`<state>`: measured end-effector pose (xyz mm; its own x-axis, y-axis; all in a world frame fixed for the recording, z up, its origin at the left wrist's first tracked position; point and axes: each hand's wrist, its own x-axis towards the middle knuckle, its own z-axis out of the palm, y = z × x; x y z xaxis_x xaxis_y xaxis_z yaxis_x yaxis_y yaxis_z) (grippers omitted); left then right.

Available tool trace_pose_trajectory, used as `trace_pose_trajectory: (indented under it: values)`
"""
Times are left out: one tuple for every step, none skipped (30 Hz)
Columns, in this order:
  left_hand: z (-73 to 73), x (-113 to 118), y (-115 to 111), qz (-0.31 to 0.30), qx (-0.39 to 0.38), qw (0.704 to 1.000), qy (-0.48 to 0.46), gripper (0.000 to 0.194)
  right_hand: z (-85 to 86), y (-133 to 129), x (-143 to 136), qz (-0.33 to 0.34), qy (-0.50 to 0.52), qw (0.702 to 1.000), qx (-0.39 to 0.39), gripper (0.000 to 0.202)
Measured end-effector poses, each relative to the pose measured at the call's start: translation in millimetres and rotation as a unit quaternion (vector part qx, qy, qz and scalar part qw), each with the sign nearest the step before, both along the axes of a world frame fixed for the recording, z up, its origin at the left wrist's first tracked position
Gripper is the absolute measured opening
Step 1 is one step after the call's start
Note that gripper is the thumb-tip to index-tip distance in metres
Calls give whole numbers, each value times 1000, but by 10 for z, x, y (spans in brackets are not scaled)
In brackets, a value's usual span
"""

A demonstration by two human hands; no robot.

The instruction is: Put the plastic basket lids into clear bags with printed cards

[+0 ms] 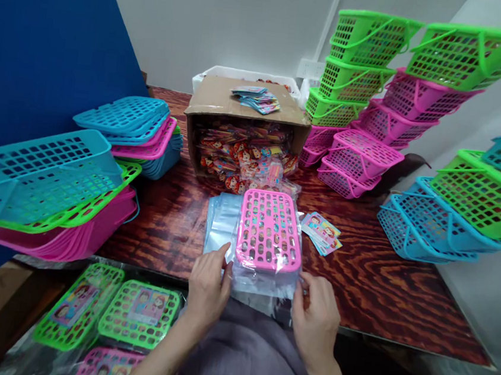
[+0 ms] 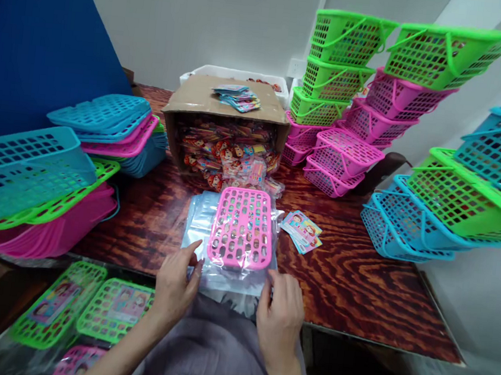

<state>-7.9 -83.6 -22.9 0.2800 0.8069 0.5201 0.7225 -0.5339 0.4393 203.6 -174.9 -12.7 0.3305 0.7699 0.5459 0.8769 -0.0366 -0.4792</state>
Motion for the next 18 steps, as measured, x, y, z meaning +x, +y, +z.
trace_pose_trajectory:
  values:
    - [-9, -15, -4, 2, 3, 1000, 4, 32, 10, 3, 11, 10, -2, 1000, 0, 15]
    - [-13, -31, -9, 5, 5, 1000, 9, 29, 17, 0, 28, 16, 4, 1000, -3, 13]
    - [-13, -51, -16, 7, 5, 1000, 15, 27, 23, -10, 50, 17, 14, 1000, -7, 13]
    - [-12, -74, -25, 3, 6, 1000, 20, 26, 32, -26, 75, 17, 24, 1000, -9, 12]
    - [-9, -99, -36, -3, 8, 1000, 22, 26, 41, -45, 101, 18, 30, 999, -8, 12]
    - [-6, -124, -50, -11, 10, 1000, 19, 26, 51, -66, 124, 19, 31, 999, -7, 11]
    - [-5, -146, -66, -17, 12, 1000, 13, 27, 57, -87, 142, 19, 26, 999, -4, 11]
    - [-7, -164, -84, -20, 13, 1000, 5, 27, 57, -106, 152, 17, 20, 1000, -1, 11]
    - [-12, -176, -104, -18, 11, 1000, -2, 28, 47, -122, 154, 13, 18, 1000, 1, 12]
    - [-23, -183, -123, -14, 4, 1000, -6, 29, 28, -133, 149, 1, 24, 1000, -1, 14]
    - [-37, -183, -143, -10, -8, 1000, -5, 32, -2, -138, 137, -17, 39, 999, -10, 17]
    - [-54, -177, -161, -6, -23, 1000, 1, 37, -36, -136, 122, -40, 61, 997, -26, 24]
    - [-71, -164, -177, -3, -37, 999, 7, 43, -72, -126, 104, -61, 89, 993, -49, 34]
    - [-85, -146, -191, 0, -49, 999, 12, 47, -103, -110, 86, -77, 120, 987, -76, 43]
    - [-92, -123, -201, 2, -59, 998, 14, 49, -123, -88, 70, -86, 149, 980, -99, 49]
    - [-90, -96, -208, 2, -67, 998, 11, 50, -128, -62, 56, -87, 173, 975, -112, 51]
    - [-77, -66, -212, -1, -74, 997, 2, 50, -116, -33, 43, -85, 193, 971, -115, 50]
    - [-53, -36, -214, -6, -84, 996, -14, 50, -87, -3, 34, -81, 207, 969, -106, 47]
